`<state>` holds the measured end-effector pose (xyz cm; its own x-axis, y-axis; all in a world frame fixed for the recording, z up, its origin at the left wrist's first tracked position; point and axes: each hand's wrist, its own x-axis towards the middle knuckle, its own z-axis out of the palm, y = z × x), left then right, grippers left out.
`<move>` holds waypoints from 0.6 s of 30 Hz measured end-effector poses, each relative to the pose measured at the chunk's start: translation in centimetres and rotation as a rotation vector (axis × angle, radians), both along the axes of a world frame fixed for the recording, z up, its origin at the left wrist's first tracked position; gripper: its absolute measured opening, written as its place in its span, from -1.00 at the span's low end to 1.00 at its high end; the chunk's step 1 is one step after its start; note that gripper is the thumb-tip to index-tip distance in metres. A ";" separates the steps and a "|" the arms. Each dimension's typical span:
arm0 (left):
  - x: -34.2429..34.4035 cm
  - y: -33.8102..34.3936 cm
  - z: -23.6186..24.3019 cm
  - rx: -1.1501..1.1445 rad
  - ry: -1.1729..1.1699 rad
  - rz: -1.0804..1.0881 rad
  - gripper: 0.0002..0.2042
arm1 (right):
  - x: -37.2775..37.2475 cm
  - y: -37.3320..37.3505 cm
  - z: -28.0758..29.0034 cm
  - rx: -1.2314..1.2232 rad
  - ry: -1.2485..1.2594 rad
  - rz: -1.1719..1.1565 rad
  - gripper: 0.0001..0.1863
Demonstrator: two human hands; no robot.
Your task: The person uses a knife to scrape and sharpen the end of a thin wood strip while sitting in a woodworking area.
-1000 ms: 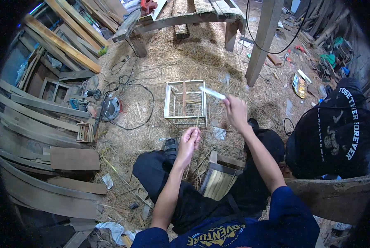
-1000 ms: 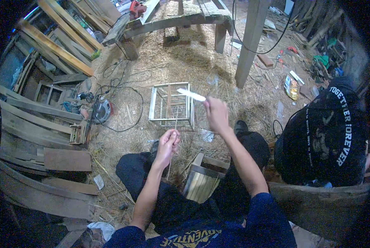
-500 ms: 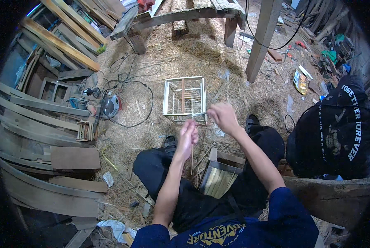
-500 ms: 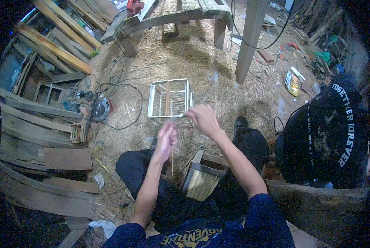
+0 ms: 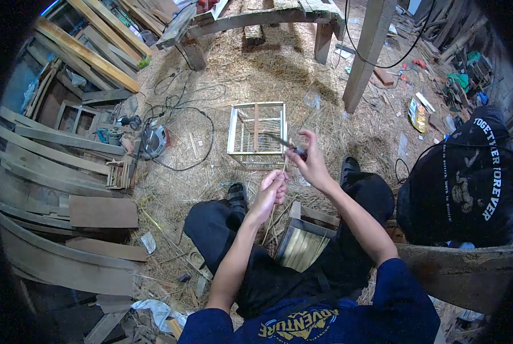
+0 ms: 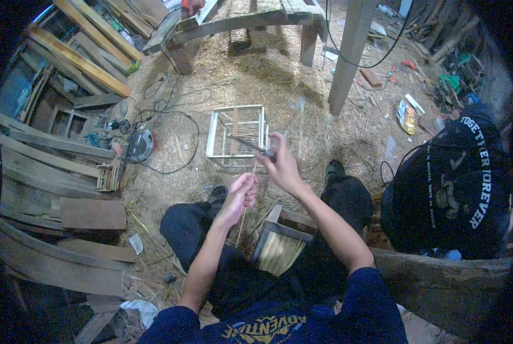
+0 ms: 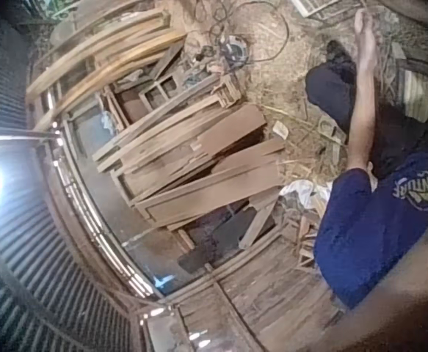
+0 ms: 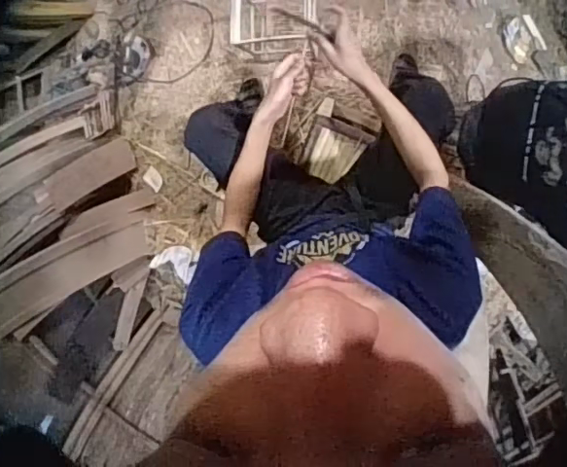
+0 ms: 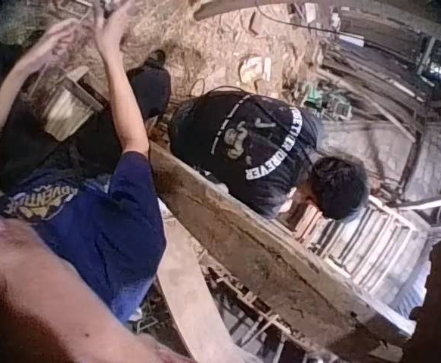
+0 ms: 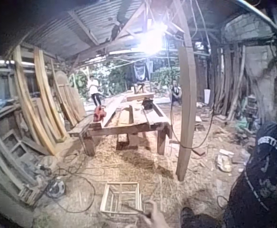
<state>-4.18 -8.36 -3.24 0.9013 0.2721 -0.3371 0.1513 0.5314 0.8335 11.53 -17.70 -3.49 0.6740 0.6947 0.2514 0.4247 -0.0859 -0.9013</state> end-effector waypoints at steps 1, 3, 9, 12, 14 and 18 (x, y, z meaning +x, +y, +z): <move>-0.1 0.2 -0.2 0.003 0.000 0.002 -0.86 | 0.3 0.0 -0.2 0.036 0.044 -0.087 -0.37; -0.1 0.5 0.0 0.037 -0.041 0.100 -0.85 | 0.7 -0.3 -0.1 -0.040 0.118 -0.102 -0.41; 0.2 -0.2 0.2 -0.028 -0.005 0.036 -0.85 | 1.5 -0.2 -2.1 -0.077 0.165 0.224 -0.63; 0.1 0.0 0.1 -0.039 -0.017 0.054 -0.85 | 1.2 0.2 -2.1 0.069 0.266 0.219 -0.62; 0.1 0.1 0.0 -0.029 -0.031 0.058 -0.85 | 1.2 0.0 -1.4 0.083 0.351 0.255 -0.57; 0.5 0.0 -0.1 -0.006 -0.011 0.088 -0.85 | 1.1 -0.4 -1.4 -0.048 0.242 0.295 -0.61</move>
